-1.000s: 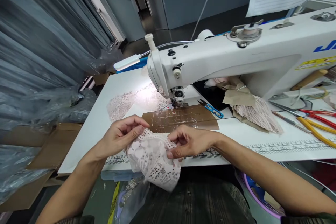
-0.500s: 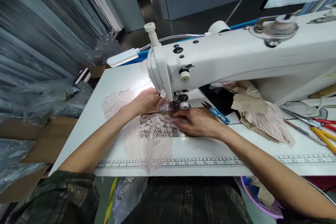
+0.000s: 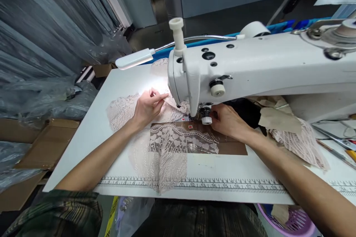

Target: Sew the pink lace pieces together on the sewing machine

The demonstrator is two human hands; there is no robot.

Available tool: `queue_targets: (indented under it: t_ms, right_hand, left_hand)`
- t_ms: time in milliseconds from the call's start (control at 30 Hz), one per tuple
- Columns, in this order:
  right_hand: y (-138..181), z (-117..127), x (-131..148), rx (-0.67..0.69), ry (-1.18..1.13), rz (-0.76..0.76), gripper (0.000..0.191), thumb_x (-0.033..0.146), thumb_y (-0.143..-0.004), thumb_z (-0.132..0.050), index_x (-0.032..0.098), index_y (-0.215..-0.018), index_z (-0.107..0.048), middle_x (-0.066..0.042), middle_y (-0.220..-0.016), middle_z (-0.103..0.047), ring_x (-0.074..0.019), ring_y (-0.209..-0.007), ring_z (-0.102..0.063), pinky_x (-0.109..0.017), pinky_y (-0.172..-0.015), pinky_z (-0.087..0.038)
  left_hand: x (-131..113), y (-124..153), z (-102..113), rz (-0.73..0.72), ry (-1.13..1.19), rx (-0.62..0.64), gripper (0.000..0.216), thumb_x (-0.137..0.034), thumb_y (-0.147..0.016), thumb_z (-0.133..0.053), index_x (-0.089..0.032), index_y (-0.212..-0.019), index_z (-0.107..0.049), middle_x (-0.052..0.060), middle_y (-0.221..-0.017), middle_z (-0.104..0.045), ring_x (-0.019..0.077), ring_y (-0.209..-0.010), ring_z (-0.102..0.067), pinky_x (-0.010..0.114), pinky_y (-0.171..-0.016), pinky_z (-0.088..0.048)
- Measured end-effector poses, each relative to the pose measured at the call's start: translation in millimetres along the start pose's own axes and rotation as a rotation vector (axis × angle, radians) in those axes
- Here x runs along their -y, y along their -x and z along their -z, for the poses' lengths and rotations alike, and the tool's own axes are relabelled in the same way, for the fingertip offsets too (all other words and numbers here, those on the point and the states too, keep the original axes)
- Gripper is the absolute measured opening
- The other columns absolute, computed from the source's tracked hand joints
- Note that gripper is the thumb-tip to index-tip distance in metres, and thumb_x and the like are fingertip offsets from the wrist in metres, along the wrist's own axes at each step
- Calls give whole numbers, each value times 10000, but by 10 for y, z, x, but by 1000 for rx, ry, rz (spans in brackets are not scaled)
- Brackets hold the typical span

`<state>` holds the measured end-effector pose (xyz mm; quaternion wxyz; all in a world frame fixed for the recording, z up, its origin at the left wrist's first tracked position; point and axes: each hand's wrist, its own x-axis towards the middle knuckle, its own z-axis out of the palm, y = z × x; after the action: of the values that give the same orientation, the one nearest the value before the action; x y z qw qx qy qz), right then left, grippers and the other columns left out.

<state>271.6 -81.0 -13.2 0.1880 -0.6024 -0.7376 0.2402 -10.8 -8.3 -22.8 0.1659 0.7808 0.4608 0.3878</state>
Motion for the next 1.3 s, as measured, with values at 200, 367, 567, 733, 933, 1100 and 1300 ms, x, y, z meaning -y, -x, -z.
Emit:
queue_targets:
  t_ms: [200,367,567,733,933,1100,1300]
  right_hand:
    - [26,-276,-70,-214,71,111,145,265,-784,-499,199,-655,-491,-63,-696,-597,-190,-612,-544,-289,-558,-373]
    - [98,-370,-143,-285,113,243,146,242,-808,-470,185,-709,-559,-57,-765,-600,-169,-612,-545,-267,-533,-357]
    - [105,-347,-78,-338,163,351,199,197,-856,-441,158,-762,-612,-73,-819,-611,-163,-644,-562,-262,-543,-364]
    - [107,-348,-54,-346,175,327,222,194,-872,-425,148,-781,-623,-82,-816,-610,-168,-636,-556,-269,-537,-354]
    - [108,-342,-56,-290,149,290,231,219,-878,-428,156,-813,-641,-93,-845,-616,-180,-666,-560,-278,-560,-371]
    - [101,-335,-60,-292,133,305,230,213,-871,-428,152,-816,-643,-101,-852,-621,-195,-683,-568,-289,-572,-384]
    - [94,-325,-68,-250,148,274,235,220,-878,-430,147,-880,-654,-115,-928,-625,-219,-745,-581,-295,-586,-387]
  left_hand:
    - [-70,243,-50,499,697,80,345,-208,-791,-688,-164,-1133,-699,71,-917,-727,135,-750,-680,291,-718,-588]
    - [-96,210,-71,647,988,38,415,-142,-729,-753,-87,-1132,-670,49,-812,-692,142,-808,-701,308,-901,-587]
    - [-115,222,-91,625,961,-15,385,-175,-702,-800,-86,-1052,-665,9,-734,-646,120,-720,-689,318,-888,-595]
    - [-140,208,-103,615,970,-27,358,-190,-669,-822,-112,-979,-661,-27,-700,-621,95,-676,-670,333,-905,-587]
    - [-96,222,-124,609,950,-18,378,-206,-673,-818,-118,-1001,-652,-8,-758,-654,91,-691,-668,324,-905,-581]
    - [-78,230,-131,597,931,-11,385,-211,-690,-804,-118,-1029,-648,0,-767,-661,98,-713,-673,330,-905,-581]
    - [-81,225,-115,604,919,-5,368,-207,-701,-793,-124,-1031,-655,9,-783,-673,103,-718,-681,320,-906,-582]
